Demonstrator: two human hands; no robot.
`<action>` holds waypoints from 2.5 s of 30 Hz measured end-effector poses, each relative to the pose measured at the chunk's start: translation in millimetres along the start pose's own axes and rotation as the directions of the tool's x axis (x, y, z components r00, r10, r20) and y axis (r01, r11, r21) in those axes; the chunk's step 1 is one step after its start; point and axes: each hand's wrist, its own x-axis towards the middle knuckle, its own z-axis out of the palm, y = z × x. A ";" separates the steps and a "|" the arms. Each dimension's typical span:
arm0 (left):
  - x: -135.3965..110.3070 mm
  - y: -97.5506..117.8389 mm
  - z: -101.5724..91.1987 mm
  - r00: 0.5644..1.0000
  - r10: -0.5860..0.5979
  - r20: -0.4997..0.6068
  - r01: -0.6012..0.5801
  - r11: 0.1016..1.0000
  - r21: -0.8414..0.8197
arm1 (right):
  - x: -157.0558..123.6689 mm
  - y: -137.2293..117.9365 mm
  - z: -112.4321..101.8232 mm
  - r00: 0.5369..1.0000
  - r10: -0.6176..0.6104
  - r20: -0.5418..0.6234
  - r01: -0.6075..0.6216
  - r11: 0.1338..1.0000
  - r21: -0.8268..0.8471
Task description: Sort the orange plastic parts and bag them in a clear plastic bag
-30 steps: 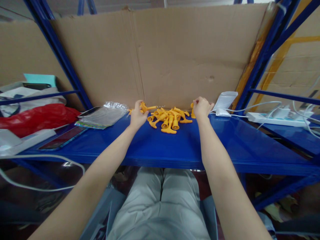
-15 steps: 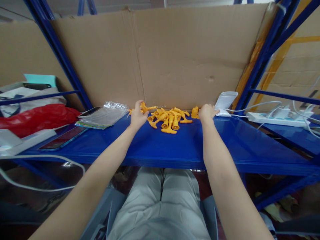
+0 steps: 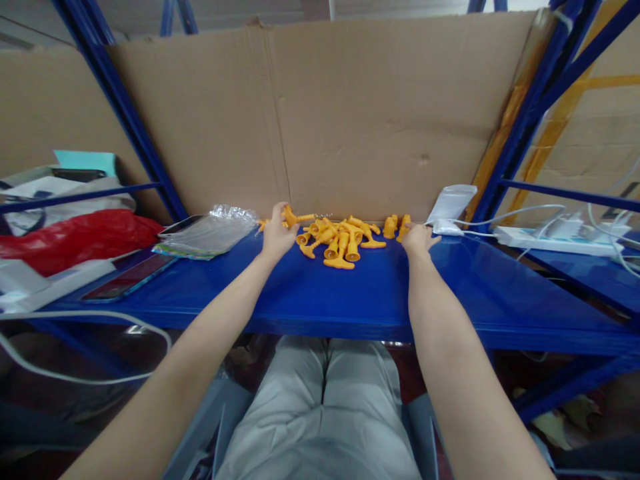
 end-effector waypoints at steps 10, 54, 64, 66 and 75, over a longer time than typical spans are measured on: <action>-1.0 0.2 0.1 1.000 -0.004 0.005 0.004 1.000 0.009 | 2.8 12.4 13.8 0.999 -0.023 0.044 0.015 0.985 0.173; -1.6 0.4 -1.2 0.886 0.412 0.211 -0.407 0.911 -0.067 | -84.3 -125.2 -4.9 0.595 -0.731 0.334 0.256 0.566 0.784; -1.8 1.5 2.2 0.863 0.475 0.171 -0.472 0.879 -0.062 | -87.3 -125.6 -6.5 0.456 -0.680 0.574 -0.098 0.603 0.792; -1.8 3.2 1.9 0.869 0.477 0.131 -0.476 0.878 -0.045 | -88.4 -127.4 -5.4 0.495 -0.652 0.575 -0.148 0.589 0.795; -8.5 19.2 -2.7 0.819 0.553 0.152 -0.551 0.833 -0.058 | -87.7 -130.4 -7.7 0.654 -0.515 0.554 -0.295 0.500 0.814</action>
